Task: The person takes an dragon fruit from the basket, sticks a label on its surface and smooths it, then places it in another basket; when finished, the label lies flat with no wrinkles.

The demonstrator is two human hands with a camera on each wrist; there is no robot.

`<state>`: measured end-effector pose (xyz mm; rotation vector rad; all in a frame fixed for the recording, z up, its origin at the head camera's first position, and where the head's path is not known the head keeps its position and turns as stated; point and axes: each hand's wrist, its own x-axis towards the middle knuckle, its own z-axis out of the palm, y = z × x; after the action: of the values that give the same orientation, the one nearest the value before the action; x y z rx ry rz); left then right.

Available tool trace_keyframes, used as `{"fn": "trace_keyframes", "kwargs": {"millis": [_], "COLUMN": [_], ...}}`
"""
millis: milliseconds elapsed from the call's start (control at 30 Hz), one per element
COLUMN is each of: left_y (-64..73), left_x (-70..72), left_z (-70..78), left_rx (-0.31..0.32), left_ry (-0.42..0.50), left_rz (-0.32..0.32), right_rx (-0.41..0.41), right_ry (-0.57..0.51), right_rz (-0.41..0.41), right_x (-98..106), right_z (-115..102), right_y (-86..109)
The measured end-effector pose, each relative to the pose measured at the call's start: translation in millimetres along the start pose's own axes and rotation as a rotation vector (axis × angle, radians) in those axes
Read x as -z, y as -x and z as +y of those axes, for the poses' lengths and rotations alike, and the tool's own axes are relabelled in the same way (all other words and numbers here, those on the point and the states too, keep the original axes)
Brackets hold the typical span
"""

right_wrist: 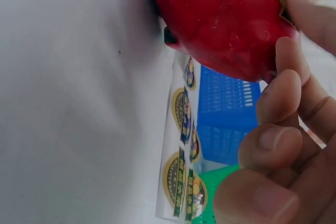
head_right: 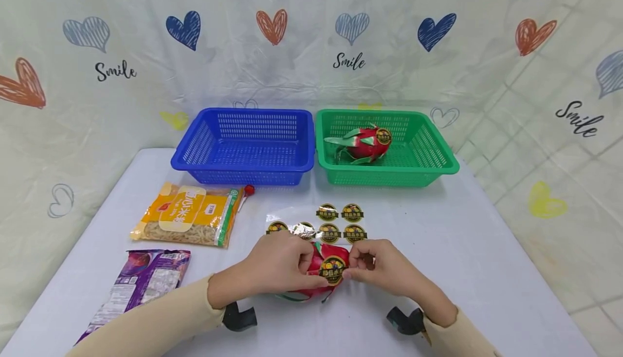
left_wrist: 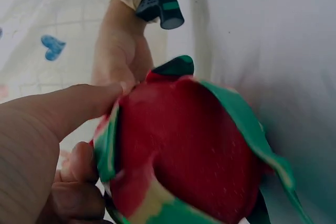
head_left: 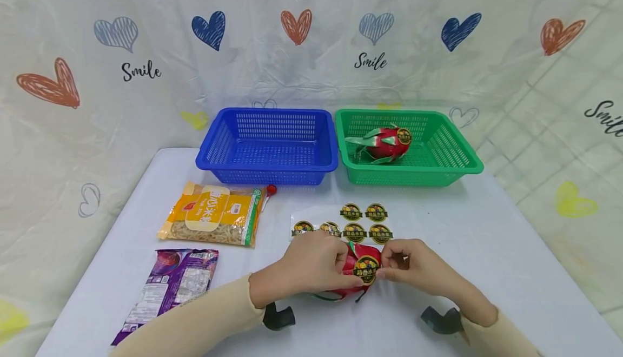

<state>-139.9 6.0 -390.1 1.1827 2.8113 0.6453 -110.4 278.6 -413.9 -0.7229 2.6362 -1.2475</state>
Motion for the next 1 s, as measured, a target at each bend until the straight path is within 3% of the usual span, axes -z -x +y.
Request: {"fn": "trace_keyframes", "kwargs": {"millis": [200, 433, 633, 1000], "left_y": [3.8, 2.2, 0.0, -8.6], "left_x": [5.1, 1.7, 0.4, 3.3], "left_z": [-10.6, -18.3, -19.7, -25.2], "left_rx": [0.057, 0.047, 0.039, 0.043], "left_ry": [0.085, 0.104, 0.119, 0.181], "left_rz": [0.011, -0.161, -0.191, -0.261], "right_rx": [-0.105, -0.239, -0.326, -0.399], "right_ry": [0.047, 0.071, 0.017, -0.001], "right_rz": [0.114, 0.223, 0.286, 0.395], "right_x": [4, 11, 23, 52], "right_z": [-1, 3, 14, 50], "right_y": [4.6, 11.9, 16.6, -8.9]}}
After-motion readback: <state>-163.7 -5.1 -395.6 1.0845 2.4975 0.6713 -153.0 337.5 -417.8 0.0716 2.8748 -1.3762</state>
